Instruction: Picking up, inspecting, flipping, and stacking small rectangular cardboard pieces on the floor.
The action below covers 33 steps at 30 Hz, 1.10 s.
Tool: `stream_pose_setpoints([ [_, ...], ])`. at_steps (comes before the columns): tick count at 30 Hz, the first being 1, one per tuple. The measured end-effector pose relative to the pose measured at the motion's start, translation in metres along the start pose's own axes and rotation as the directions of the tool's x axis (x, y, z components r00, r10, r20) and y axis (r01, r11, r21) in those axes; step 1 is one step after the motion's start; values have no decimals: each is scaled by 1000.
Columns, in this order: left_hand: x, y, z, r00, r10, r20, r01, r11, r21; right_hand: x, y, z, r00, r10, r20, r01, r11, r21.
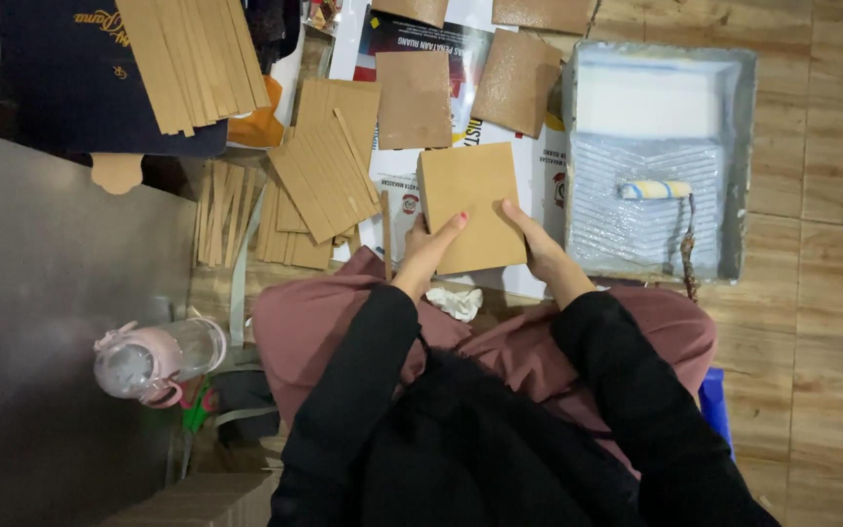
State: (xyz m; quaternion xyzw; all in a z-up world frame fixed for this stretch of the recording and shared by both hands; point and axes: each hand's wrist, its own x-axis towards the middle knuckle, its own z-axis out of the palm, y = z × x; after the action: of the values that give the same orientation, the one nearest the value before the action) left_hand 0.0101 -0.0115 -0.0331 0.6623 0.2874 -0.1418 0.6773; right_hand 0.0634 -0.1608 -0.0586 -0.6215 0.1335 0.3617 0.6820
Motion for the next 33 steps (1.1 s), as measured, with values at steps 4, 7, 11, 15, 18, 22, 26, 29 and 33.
stream_pose_setpoints([
  [4,-2,-2,-10,997,69,33,-67,996,-66,-12,-14,10,1000,-8,-25,9,999,43],
  [7,-7,3,-15,989,120,92,-108,987,-122,-16,-18,11,999,-32,17,31,997,73],
  [11,-17,11,-20,977,154,150,-140,985,-97,-24,-22,12,998,6,61,-11,997,77],
  [15,-21,11,-26,963,163,217,-129,978,-166,1,-3,-2,995,0,96,-10,995,102],
  [18,-13,6,-32,965,83,247,-58,992,-110,6,-2,-3,998,-39,51,40,999,-31],
  [22,-26,17,-35,962,43,271,-11,993,-121,44,34,-30,989,-86,119,98,990,-97],
  [26,-21,11,-38,965,14,262,16,993,-113,34,26,-23,984,-66,166,81,993,-88],
  [29,-12,3,-37,968,7,252,15,996,-84,-17,-25,16,986,-16,168,27,997,-66],
  [33,-10,2,-29,981,52,187,-42,998,-56,-15,-26,23,997,22,77,-22,1000,-8],
])
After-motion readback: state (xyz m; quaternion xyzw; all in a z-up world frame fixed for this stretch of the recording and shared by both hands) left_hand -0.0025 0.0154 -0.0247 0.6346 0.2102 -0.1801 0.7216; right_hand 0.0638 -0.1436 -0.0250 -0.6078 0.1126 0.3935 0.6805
